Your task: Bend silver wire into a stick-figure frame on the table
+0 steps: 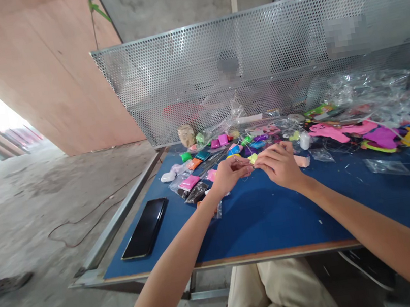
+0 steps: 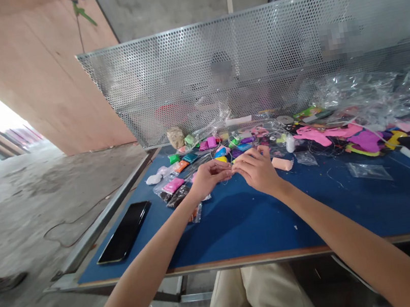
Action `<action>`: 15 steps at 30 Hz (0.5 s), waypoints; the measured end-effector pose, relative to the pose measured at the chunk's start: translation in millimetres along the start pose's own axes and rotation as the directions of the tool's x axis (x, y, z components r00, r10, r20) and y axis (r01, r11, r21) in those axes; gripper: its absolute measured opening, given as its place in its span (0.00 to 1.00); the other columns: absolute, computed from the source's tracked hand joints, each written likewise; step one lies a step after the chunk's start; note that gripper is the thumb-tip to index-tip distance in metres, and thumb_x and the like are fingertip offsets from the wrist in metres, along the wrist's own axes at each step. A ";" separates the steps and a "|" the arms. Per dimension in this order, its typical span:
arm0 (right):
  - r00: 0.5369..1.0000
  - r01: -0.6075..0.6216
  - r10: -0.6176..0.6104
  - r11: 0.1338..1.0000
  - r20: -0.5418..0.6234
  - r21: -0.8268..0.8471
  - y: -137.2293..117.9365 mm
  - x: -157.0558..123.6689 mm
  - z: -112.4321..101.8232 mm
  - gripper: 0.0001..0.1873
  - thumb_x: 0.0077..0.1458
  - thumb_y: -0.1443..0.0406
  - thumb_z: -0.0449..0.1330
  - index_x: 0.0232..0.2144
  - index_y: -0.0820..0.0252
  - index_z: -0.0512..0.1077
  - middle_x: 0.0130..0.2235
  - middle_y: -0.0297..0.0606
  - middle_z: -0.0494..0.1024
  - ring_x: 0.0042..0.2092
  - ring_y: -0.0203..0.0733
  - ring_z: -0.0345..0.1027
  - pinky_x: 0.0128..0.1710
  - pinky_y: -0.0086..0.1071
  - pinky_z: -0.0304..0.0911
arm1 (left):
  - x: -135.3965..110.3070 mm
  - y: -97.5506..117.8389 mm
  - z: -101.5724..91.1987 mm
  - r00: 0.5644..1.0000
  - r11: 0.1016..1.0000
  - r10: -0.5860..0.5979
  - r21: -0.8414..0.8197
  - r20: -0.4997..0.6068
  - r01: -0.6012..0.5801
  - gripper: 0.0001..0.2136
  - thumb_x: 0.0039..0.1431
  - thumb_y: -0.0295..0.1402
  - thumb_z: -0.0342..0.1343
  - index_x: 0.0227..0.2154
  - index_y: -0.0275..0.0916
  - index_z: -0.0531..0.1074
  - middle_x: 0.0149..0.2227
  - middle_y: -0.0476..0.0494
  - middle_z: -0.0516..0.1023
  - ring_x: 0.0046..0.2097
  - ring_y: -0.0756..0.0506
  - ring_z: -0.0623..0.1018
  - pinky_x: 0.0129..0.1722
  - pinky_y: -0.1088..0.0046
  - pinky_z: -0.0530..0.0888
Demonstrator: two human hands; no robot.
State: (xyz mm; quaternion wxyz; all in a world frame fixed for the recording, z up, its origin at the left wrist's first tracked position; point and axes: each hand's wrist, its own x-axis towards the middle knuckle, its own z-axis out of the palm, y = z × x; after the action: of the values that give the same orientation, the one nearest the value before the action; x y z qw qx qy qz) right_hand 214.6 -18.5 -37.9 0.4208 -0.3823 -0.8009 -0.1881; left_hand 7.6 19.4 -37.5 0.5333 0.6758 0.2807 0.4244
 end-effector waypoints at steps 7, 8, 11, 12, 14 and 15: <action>1.000 -0.024 0.024 1.000 -0.002 -0.003 -6.5 3.1 -7.1 0.08 0.65 0.63 0.55 0.34 0.53 0.74 0.40 0.34 0.81 0.44 0.47 0.68 0.51 0.48 0.44 | -1.9 6.8 0.9 0.976 0.896 0.216 0.390 0.039 -0.214 0.08 0.56 0.38 0.63 0.34 0.38 0.78 0.37 0.44 0.82 0.36 0.47 0.80 0.40 0.70 0.77; 1.000 -0.026 0.026 1.000 -0.005 -0.003 -6.9 3.4 -7.4 0.08 0.65 0.63 0.55 0.34 0.53 0.74 0.40 0.34 0.81 0.44 0.47 0.68 0.51 0.48 0.44 | -2.3 7.2 1.4 0.972 0.881 0.230 0.412 0.054 -0.232 0.07 0.57 0.37 0.62 0.34 0.39 0.78 0.36 0.44 0.82 0.36 0.47 0.80 0.41 0.71 0.77; 0.998 -0.045 0.045 0.999 -0.032 0.002 -6.8 4.5 -6.3 0.09 0.65 0.63 0.56 0.33 0.53 0.74 0.39 0.34 0.81 0.44 0.47 0.68 0.50 0.48 0.44 | -3.4 7.7 3.7 0.964 0.847 0.255 0.461 0.081 -0.263 0.07 0.58 0.37 0.60 0.34 0.39 0.79 0.36 0.44 0.82 0.37 0.47 0.80 0.41 0.70 0.77; 0.997 -0.059 0.059 0.998 -0.048 0.004 -6.4 4.9 -5.6 0.09 0.64 0.62 0.56 0.33 0.53 0.75 0.39 0.35 0.81 0.44 0.48 0.67 0.50 0.48 0.44 | -3.6 7.7 4.6 0.964 0.843 0.255 0.472 0.071 -0.258 0.08 0.58 0.38 0.60 0.34 0.40 0.79 0.36 0.44 0.82 0.37 0.46 0.80 0.41 0.70 0.77; 0.992 -0.095 0.096 0.995 -0.087 0.009 -5.2 5.7 -3.7 0.09 0.64 0.61 0.56 0.33 0.52 0.76 0.38 0.35 0.80 0.44 0.48 0.67 0.50 0.48 0.45 | -3.8 7.1 6.6 0.971 0.855 0.235 0.467 0.035 -0.224 0.09 0.58 0.39 0.60 0.35 0.40 0.79 0.35 0.44 0.82 0.36 0.46 0.80 0.40 0.70 0.78; 0.988 -0.111 0.112 0.994 -0.103 0.016 -4.5 6.1 -2.7 0.10 0.64 0.61 0.57 0.33 0.52 0.76 0.38 0.35 0.80 0.44 0.48 0.66 0.50 0.48 0.46 | -3.7 6.5 7.6 0.977 0.873 0.214 0.445 0.014 -0.198 0.10 0.58 0.40 0.60 0.35 0.40 0.79 0.35 0.44 0.82 0.35 0.46 0.80 0.39 0.70 0.78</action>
State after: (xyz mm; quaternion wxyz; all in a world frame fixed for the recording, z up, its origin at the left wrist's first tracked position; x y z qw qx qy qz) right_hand 210.4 -20.3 -31.3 0.4738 -0.4141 -0.7561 -0.1799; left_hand 12.0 10.9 -32.9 0.3120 0.7979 0.3058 0.4154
